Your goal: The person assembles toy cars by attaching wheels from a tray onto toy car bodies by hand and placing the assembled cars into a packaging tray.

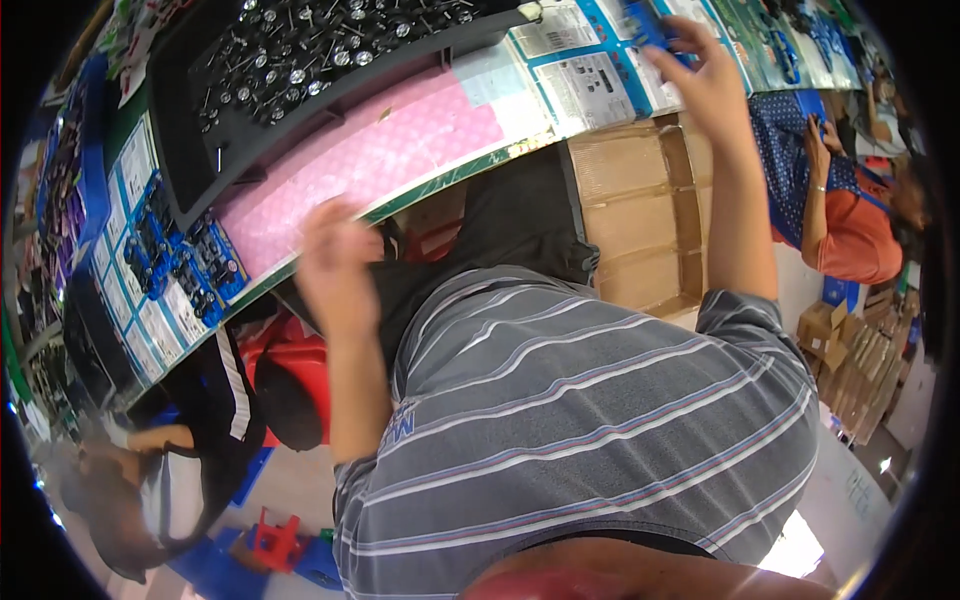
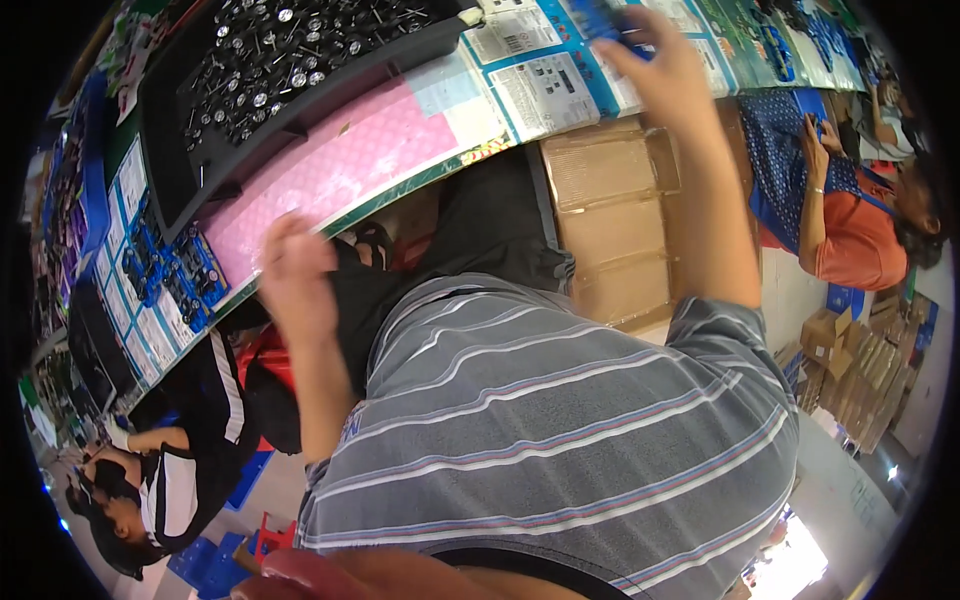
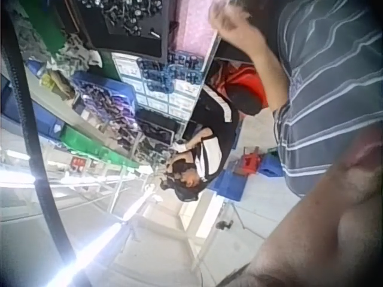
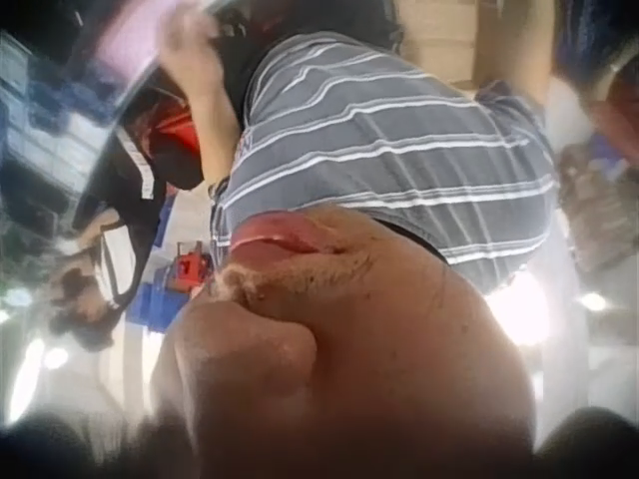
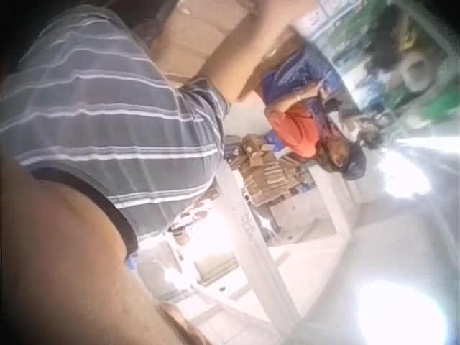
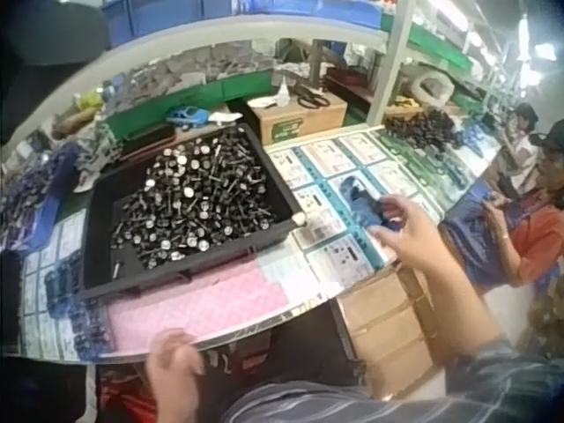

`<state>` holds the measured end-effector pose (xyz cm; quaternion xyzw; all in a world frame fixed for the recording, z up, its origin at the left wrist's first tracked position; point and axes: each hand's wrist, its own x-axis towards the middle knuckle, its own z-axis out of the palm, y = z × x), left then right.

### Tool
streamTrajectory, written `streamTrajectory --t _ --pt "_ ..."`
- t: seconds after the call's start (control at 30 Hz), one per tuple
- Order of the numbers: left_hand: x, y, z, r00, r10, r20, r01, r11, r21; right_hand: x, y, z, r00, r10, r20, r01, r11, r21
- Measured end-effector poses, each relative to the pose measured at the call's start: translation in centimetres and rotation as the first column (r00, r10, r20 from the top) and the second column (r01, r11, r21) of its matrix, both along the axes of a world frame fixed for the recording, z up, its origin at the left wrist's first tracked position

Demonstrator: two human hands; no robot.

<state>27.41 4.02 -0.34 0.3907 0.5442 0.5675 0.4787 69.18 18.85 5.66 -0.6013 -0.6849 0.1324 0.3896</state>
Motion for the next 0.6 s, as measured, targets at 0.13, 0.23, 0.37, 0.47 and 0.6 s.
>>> streamTrajectory --t 0.13,0.23,0.37,0.47,0.6 --pt "6.5 1.4 0.4 0.753 -0.394 0.527 0.301 0.919 0.257 -12.8 -5.1 2.7 0.772 0.622 -0.133 -0.633 0.771 -0.069" --pt "5.4 2.1 1.1 0.872 -0.309 0.378 0.236 0.945 0.227 -15.2 -2.0 3.3 0.732 0.681 -0.031 -0.68 0.733 0.027" --pt "2.9 2.5 0.7 0.884 -0.248 0.397 0.191 0.965 0.177 -17.9 6.5 4.6 0.819 0.539 0.199 -0.546 0.838 -0.022" --pt "3.0 1.9 -0.9 0.883 -0.229 0.409 0.185 0.972 0.145 -19.0 11.3 2.3 0.676 0.422 0.604 -0.411 0.896 -0.167" --pt "3.0 0.2 -1.7 0.888 -0.099 0.449 0.081 0.995 0.059 -21.6 13.3 2.2 0.48 0.553 0.681 -0.41 0.827 -0.384"
